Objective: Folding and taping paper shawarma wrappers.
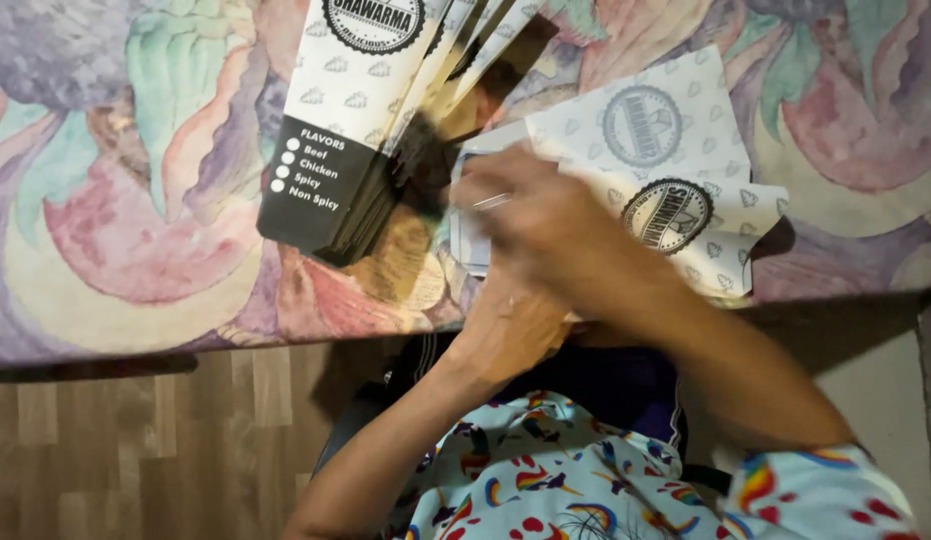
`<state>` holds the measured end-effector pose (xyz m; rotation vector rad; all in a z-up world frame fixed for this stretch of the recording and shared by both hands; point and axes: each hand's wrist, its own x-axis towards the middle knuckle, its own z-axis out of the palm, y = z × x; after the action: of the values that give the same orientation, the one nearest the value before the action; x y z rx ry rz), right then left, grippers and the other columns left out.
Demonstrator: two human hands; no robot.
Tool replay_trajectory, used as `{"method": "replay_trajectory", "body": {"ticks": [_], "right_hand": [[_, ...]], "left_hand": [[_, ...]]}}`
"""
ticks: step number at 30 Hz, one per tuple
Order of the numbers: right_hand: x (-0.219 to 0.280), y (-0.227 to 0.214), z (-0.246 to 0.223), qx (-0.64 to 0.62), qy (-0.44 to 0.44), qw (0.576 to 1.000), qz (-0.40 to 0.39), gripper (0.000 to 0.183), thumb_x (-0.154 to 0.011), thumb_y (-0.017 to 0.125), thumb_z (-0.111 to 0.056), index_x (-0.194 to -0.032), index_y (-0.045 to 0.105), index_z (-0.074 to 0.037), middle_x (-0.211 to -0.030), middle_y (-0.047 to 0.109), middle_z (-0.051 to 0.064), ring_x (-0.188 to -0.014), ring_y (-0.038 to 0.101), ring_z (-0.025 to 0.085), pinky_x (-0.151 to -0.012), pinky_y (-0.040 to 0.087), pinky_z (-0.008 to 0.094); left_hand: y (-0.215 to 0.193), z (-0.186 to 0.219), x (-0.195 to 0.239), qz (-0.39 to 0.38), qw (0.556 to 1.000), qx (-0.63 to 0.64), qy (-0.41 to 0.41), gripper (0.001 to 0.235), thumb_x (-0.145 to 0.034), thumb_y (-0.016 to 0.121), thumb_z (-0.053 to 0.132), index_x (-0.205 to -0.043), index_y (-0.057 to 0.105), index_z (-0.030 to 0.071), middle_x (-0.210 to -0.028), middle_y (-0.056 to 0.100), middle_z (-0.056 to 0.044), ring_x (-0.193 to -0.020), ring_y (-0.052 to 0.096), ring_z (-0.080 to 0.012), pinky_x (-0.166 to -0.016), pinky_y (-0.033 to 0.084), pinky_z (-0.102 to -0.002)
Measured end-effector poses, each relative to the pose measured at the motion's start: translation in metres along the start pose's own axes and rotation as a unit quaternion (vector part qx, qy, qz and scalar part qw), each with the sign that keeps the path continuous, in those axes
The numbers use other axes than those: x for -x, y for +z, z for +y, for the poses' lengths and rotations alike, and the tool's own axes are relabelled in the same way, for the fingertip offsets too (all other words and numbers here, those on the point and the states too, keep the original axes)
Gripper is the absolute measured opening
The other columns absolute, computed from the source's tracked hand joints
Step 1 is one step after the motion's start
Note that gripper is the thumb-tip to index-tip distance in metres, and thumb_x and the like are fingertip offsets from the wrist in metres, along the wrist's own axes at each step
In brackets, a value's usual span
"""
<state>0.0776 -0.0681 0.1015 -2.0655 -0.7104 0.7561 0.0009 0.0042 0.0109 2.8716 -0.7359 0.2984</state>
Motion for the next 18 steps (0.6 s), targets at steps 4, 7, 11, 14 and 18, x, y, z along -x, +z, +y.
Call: {"method": "replay_trajectory", "body": {"ticks": [4,7,11,14,18], "right_hand": [[0.027,-0.048,0.066,0.371,-0.188,0.903,0.109,0.033,-0.094,0.073,-0.013,-0.127,0.071,-0.009,-0.133,0.065,0.021,-0.114,0.059,0.035,-0.087,0.056,0.046],[0.030,-0.054,0.095,0.332,-0.219,0.910,0.118,0.026,-0.095,0.072,-0.008,-0.121,0.075,-0.002,-0.132,0.069,0.019,-0.116,0.062,0.033,-0.092,0.055,0.044],[0.012,-0.047,0.110,0.332,-0.248,0.901,0.130,0.030,-0.095,0.074,-0.007,-0.125,0.075,-0.006,-0.131,0.071,0.017,-0.117,0.065,0.029,-0.106,0.049,0.043],[-0.038,-0.029,0.099,0.288,-0.304,0.904,0.085,0.044,-0.090,0.071,0.006,-0.131,0.071,-0.009,-0.132,0.070,0.016,-0.112,0.062,0.030,-0.087,0.058,0.038],[-0.069,-0.020,0.075,0.241,-0.375,0.893,0.067,0.035,-0.089,0.083,0.000,-0.124,0.075,0.000,-0.127,0.069,0.023,-0.114,0.065,0.035,-0.116,0.040,0.057]], "left_hand": [[-0.006,0.000,0.001,0.017,1.000,-0.004,-0.007,0.061,-0.076,0.073,0.044,-0.133,0.058,0.026,-0.125,0.060,-0.016,-0.127,0.052,-0.0431,-0.112,0.033,-0.064],[-0.010,-0.001,0.001,0.024,0.999,-0.026,0.002,0.086,-0.071,0.080,0.054,-0.143,0.047,0.020,-0.125,0.056,-0.017,-0.121,0.052,-0.0387,-0.110,0.037,-0.062],[-0.001,-0.002,0.001,0.062,0.998,-0.010,0.004,0.066,-0.079,0.064,0.021,-0.143,0.049,0.017,-0.121,0.057,-0.022,-0.115,0.053,-0.0401,-0.108,0.039,-0.063],[0.003,-0.001,0.000,0.003,0.999,0.044,-0.003,0.071,-0.067,0.073,0.021,-0.136,0.057,0.026,-0.123,0.057,-0.012,-0.118,0.052,-0.0384,-0.113,0.032,-0.069],[-0.006,-0.003,0.001,0.029,0.998,0.054,-0.007,0.057,-0.071,0.074,0.018,-0.125,0.059,0.028,-0.125,0.057,-0.008,-0.108,0.051,-0.0302,-0.108,0.038,-0.065]]}}
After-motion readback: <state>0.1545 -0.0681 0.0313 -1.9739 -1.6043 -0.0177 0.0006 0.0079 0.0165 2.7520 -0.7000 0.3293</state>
